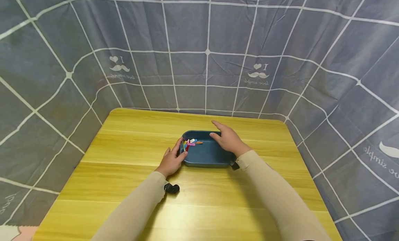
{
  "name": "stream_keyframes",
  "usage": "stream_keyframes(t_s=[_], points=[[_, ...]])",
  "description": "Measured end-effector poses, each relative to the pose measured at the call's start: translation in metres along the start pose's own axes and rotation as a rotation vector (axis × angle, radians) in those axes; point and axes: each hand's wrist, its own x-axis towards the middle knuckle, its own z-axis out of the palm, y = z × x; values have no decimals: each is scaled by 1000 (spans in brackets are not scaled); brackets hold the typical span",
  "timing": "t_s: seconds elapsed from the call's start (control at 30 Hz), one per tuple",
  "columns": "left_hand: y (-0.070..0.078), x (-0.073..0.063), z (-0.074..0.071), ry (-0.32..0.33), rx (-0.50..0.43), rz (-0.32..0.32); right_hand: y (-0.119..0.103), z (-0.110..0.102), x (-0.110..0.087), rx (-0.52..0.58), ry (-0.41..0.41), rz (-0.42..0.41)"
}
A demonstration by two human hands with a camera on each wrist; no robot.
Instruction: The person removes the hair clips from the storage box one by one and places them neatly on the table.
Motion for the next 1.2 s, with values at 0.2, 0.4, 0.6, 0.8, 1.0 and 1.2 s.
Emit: stream_keyframes(t_s=[0.2,0.4,0.6,0.8,1.0,1.2], points=[[-1,1,0,8,9,-6,-6,5,9,21,-24,9],[0,0,0,4,6,-7,-11,9,16,48,-47,26],[1,0,0,9,10,-14,-18,13,25,68,-73,19],[2,1,-1,13,5,-16,-22,19,31,96,-110,-12],[5,-1,-1,12,5,-6,-23,25,36,119,-152,-32],[4,-2,0,7,6,4,-25,32,41,138,-195,-29]])
